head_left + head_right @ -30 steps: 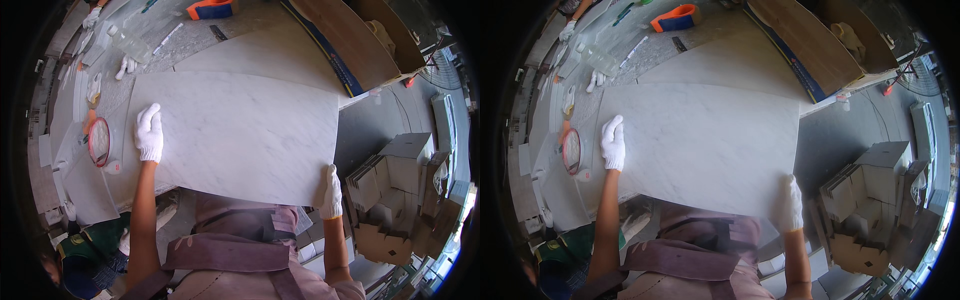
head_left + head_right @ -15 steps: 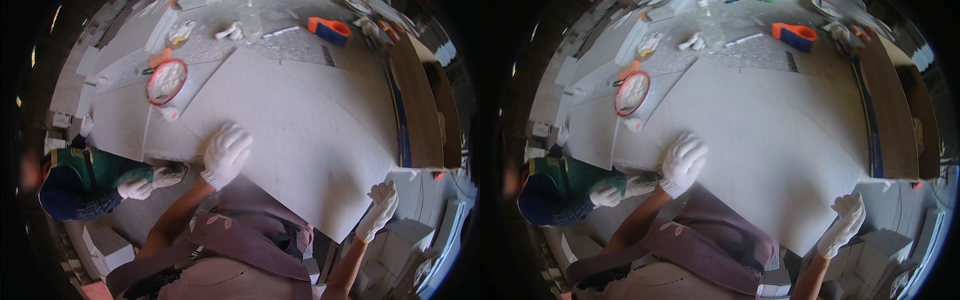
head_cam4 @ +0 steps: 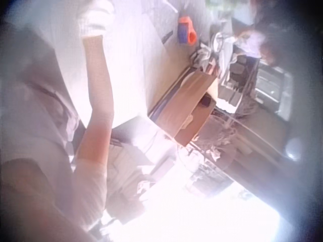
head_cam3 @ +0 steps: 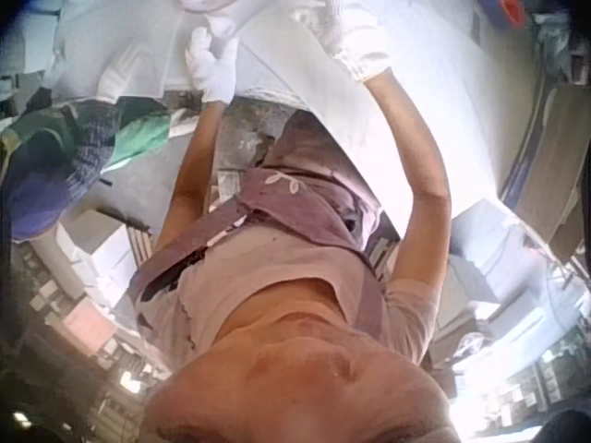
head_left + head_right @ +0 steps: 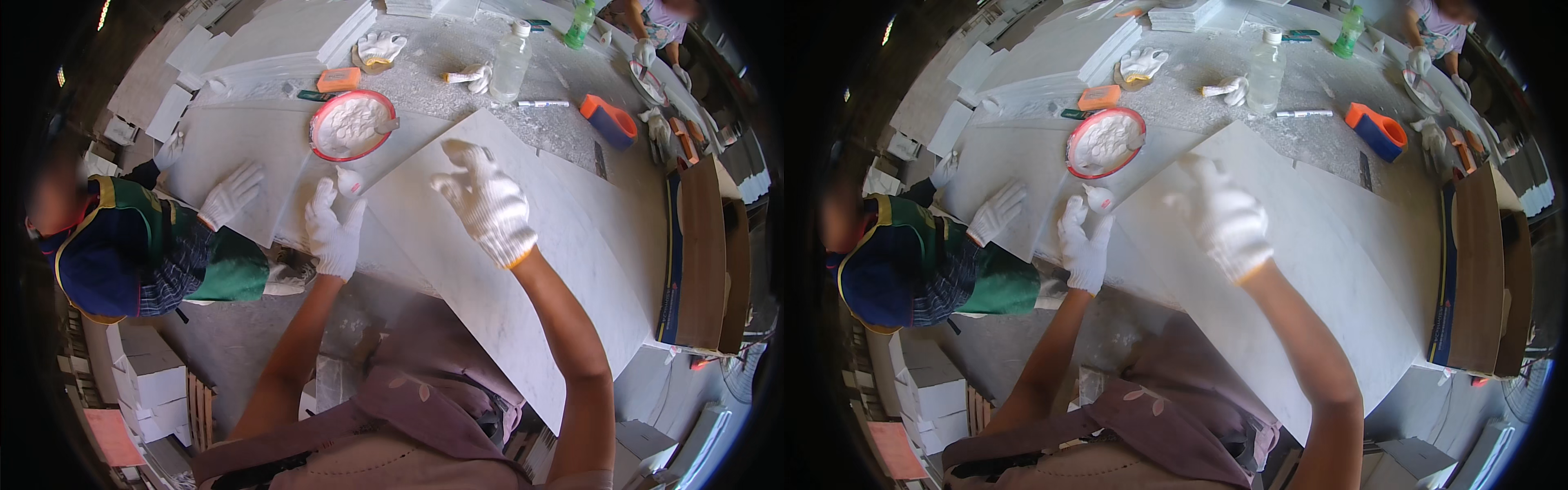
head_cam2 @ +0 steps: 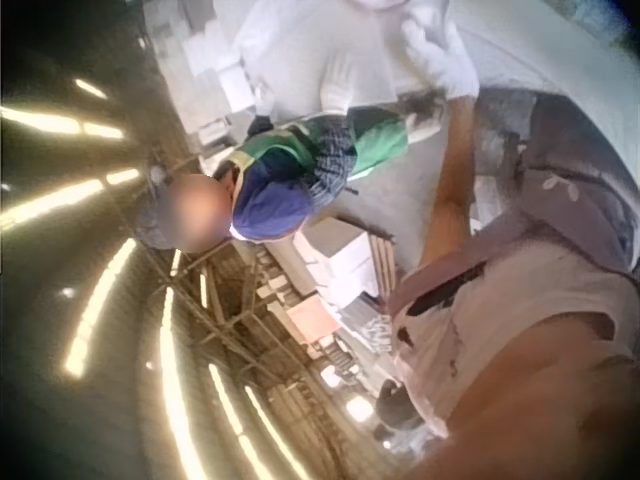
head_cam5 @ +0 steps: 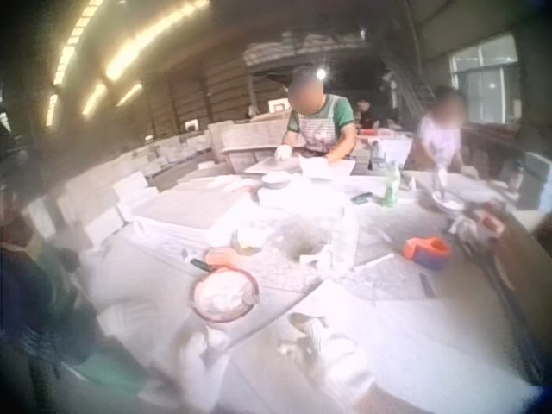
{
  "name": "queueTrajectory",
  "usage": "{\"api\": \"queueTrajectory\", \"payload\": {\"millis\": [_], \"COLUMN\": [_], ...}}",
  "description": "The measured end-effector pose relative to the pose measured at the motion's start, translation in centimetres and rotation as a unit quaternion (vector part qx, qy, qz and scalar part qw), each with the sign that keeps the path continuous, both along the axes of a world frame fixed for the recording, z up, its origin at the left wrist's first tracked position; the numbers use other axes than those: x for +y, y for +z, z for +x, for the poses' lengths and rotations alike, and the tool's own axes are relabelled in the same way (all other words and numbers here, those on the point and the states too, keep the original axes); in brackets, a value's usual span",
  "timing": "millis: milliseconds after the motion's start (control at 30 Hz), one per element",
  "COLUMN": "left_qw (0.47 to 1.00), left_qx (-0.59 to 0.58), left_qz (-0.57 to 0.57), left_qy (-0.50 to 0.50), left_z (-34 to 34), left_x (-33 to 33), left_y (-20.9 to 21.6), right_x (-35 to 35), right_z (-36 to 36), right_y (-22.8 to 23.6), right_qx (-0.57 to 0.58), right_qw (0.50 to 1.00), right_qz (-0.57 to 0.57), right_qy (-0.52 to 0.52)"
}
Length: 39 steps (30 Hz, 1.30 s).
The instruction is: The person applies a white paste from a red-rimmed bowl onto a large white tile using a small metal spatula. They spread the paste across the tile surface, then lift and reposition the tile on the workbench while continuing to apply and smooth the paste.
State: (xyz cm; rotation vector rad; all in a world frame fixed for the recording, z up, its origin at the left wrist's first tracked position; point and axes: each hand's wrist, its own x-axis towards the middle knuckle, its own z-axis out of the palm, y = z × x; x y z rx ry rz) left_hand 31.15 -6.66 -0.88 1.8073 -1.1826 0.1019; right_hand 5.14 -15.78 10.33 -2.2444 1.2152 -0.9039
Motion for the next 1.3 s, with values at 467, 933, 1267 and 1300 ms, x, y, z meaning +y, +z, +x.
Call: {"api": "queueTrajectory", "payload": {"millis": [467,933,1267,1300], "left_qw": [0.992,0.995,0.996,0.996], "left_qx": [-0.078,-0.069,-0.076,-0.081], "left_qz": [0.093,0.065,0.039,0.039], "left_qy": [0.021,0.013,0.016,0.016], "left_z": [0.7,1.2,0.9,0.9], "left_x": [-2.1,-2.1,-2.3,-2.4], "left_y": [1.3,0.5,0.6,0.6], "right_x": [-11.3,-11.3,-11.6,-11.6], "right_z": [12.4,12.5,13.1,13.2], "right_y": [-0.4,-3.1,-5.8,-5.8], "right_qx": [0.161,-0.022,-0.104,-0.097], "right_qw": [0.981,0.996,0.972,0.97], "right_qz": [0.031,0.076,0.205,0.218], "right_qy": [0.104,0.038,0.041,0.048]}}
